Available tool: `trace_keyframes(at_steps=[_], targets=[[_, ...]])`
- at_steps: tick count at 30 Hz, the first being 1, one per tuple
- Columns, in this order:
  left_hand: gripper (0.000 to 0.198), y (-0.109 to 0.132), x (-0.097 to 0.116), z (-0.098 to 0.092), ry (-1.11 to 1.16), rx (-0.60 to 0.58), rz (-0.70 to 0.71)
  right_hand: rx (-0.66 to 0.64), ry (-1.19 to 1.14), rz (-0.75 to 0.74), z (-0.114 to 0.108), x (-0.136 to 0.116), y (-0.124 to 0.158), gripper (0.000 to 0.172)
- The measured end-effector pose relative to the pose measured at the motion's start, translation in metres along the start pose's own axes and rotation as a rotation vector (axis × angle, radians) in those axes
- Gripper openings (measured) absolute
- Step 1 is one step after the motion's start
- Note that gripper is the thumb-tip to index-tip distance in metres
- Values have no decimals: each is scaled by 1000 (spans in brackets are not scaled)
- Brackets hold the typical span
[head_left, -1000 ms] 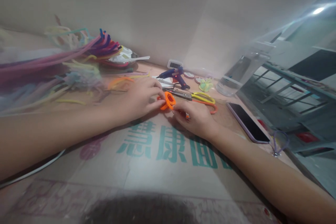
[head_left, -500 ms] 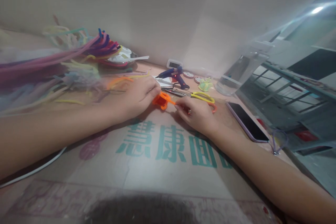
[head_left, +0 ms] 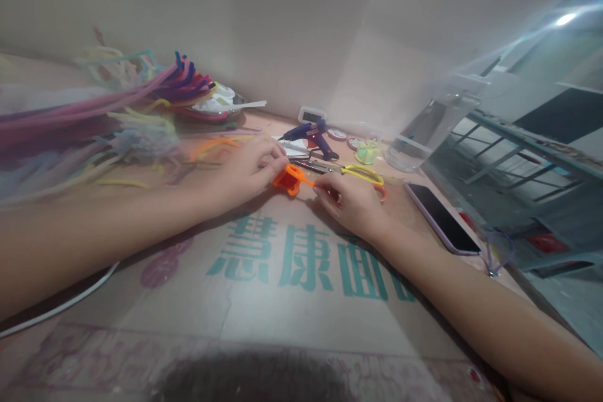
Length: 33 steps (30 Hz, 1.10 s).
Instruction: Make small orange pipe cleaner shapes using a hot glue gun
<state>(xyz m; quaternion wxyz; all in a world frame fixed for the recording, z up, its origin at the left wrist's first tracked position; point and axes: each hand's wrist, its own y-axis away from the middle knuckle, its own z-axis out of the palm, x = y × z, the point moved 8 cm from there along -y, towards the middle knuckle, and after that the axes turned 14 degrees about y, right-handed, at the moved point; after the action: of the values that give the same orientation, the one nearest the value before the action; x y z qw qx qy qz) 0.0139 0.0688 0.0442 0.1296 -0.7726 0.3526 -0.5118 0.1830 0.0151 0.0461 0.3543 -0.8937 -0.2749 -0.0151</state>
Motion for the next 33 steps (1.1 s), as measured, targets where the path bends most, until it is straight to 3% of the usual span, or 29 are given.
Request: trace_keyframes(at_steps=[4, 8, 11, 19, 28, 33], targets=[[35, 2, -12, 5, 32, -36, -88, -9, -4, -1, -1, 0, -1, 21], [66, 5, -21, 15, 32, -129, -146, -56, 9, -25, 1, -4, -2, 24], [78, 6, -22, 21, -64, -206, -112, 1, 30, -83, -4, -10, -1, 24], [67, 8, -25, 22, -223, -251, -65, 127, -13, -280, -15, -28, -1, 22], [66, 6, -11, 26, -207, -251, -27, 32, 56, -46, -4, -6, 0, 17], [67, 7, -12, 25, -202, -256, -28, -29, -32, -31, 1, -6, 2, 14]])
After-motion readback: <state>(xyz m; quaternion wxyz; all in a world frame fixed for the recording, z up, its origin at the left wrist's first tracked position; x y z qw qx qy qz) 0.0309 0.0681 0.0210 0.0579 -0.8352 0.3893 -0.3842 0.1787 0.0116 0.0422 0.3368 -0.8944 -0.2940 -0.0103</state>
